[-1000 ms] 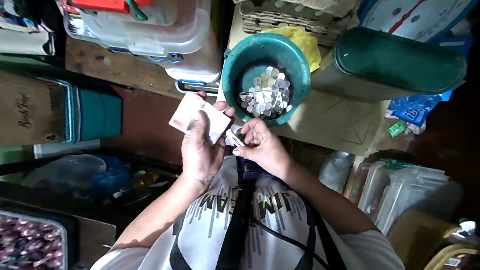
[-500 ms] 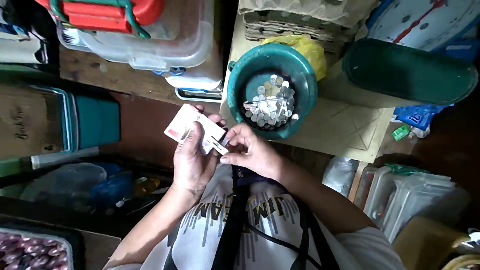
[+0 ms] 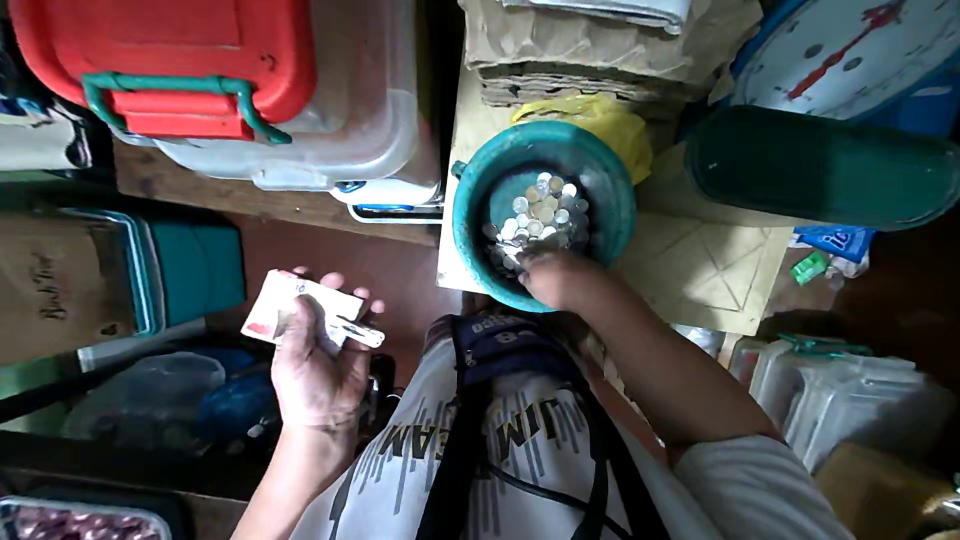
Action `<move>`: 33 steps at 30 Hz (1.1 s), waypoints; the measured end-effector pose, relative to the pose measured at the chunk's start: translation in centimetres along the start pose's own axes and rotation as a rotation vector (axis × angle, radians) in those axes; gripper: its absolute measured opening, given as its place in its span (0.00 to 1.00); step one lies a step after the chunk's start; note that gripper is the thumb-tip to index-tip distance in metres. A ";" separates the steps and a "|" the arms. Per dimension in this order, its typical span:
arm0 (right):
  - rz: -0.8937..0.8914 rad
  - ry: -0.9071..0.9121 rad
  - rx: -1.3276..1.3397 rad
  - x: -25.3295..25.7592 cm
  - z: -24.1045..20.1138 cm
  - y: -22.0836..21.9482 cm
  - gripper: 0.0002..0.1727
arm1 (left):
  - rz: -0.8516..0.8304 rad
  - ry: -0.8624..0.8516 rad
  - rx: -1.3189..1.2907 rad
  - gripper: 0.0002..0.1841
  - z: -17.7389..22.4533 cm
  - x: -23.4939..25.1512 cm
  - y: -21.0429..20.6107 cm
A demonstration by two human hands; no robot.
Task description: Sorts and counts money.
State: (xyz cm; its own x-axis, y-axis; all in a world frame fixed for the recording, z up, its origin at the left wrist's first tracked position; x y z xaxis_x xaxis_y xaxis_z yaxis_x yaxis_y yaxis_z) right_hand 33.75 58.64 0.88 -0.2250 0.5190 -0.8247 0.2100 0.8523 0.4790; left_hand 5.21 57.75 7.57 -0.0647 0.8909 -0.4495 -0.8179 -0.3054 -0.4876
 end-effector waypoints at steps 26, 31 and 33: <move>0.408 -0.083 0.081 7.5 3.3 6.6 0.20 | -0.005 0.014 -0.043 0.17 -0.3 -0.9 -0.8; 0.421 -0.001 0.350 4.9 3.8 7.5 0.13 | -0.018 0.012 -0.020 0.18 -0.1 -0.9 -0.9; 0.426 0.053 0.446 3.1 4.3 7.8 0.14 | -0.028 0.010 -0.011 0.17 0.0 -0.9 -0.7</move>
State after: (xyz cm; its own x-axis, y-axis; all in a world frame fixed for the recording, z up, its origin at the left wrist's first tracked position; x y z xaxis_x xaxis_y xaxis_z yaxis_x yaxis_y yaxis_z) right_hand 38.80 66.61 0.76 -0.0784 0.8197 -0.5675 0.6665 0.4664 0.5816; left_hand 5.89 57.19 8.28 -0.0360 0.8960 -0.4425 -0.8129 -0.2839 -0.5086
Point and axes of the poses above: each hand's wrist, its own x-axis towards the middle knuckle, its own y-axis out of the back of the hand, z = x × y, the point moved 6 cm from there along x, towards the middle knuckle, and after that the axes turned 4 degrees about -x, right-handed, at the moved point
